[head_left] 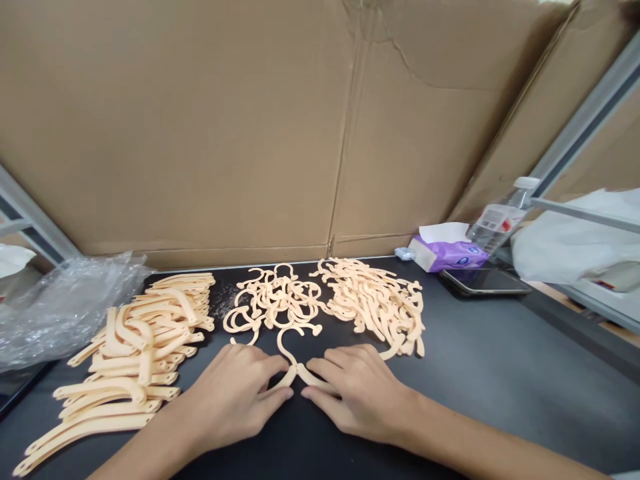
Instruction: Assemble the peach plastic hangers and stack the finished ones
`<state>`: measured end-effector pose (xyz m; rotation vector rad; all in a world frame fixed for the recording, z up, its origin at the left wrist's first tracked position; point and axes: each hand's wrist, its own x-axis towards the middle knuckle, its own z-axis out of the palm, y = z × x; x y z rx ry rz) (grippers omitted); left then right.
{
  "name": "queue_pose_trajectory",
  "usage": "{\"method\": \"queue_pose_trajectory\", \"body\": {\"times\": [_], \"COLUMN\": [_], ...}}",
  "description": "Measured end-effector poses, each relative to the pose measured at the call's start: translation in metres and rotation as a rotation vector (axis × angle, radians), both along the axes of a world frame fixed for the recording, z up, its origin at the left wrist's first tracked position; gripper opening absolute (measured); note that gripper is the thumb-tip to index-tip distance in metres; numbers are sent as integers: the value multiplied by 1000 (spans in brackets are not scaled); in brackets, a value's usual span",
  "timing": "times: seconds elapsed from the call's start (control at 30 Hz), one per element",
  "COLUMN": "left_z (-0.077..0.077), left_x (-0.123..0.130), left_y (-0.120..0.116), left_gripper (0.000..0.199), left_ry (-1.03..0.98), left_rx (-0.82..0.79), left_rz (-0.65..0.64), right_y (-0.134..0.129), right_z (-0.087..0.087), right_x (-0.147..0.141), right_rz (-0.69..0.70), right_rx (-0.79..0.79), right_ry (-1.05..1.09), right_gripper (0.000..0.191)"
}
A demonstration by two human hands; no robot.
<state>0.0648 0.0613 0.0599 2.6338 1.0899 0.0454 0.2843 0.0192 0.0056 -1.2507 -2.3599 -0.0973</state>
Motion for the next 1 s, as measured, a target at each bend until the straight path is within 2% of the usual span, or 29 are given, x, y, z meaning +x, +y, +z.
{"method": "queue_pose_trajectory", "body": {"times": [0.17,0.43,0.63,0.8,1.0], "left_z": [-11,-25,-24,-28,-37], "left_x": [3,5,8,8,4], "left_y": [-1,3,1,-10,-9], "left_gripper": [21,26,16,14,24], "left_ry": [9,24,-80,-174,-195], "left_rx": [49,192,129,156,471], "left_rz": [-18,10,-43,-128,-208], "right_y": [4,8,6,-3,-2], "right_z": [6,6,11,6,3], "right_x": [3,0,1,-1,-1], "right_rz": [7,-20,27,98,128], "right_rx": [-94,2,-78,86,298], "right_ry": [-51,-81,-97,-81,-18], "right_gripper": [12,16,11,13,13]}}
